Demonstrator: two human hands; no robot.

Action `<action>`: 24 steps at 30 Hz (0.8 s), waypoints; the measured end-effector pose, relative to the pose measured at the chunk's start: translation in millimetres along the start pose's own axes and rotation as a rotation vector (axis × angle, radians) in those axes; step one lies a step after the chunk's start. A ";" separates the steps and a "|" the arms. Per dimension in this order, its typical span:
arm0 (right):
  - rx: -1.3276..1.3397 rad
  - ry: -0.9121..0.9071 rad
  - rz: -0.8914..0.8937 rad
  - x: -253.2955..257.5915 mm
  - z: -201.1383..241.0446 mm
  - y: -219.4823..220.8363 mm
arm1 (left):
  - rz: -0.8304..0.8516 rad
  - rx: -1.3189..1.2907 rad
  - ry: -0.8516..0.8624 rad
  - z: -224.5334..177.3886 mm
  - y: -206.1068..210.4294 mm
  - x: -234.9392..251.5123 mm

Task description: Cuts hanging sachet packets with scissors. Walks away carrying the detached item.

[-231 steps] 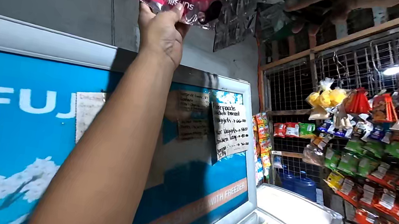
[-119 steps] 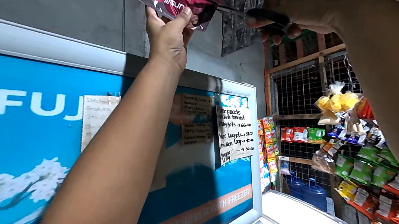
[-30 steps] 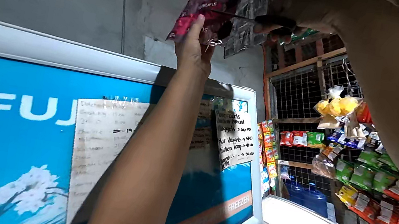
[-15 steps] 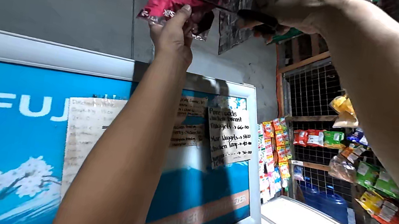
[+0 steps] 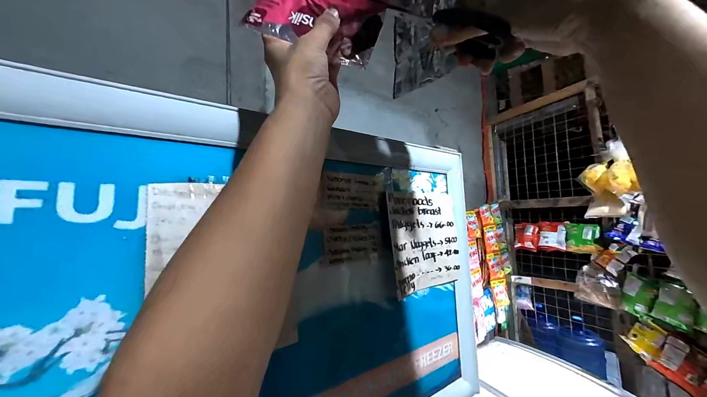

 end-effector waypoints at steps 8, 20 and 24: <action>-0.006 0.117 0.045 10.3 22.4 -4.5 | 0.011 -0.078 -0.038 -2.3 -2.5 -2.8; -0.180 0.064 0.005 9.3 32.2 -10.6 | 0.032 -0.111 -0.074 -6.9 -5.3 0.7; -0.157 0.069 0.005 9.7 33.7 -13.3 | 0.027 -0.118 -0.091 -5.0 -5.0 0.4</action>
Point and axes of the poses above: each hand's wrist, its own x-axis towards the middle knuckle, its own y-axis out of the palm, z = x × y, the point moved 2 cm from there along x, towards the middle knuckle, and after that the axes turned 10 degrees about -x, right-handed, at the moved point
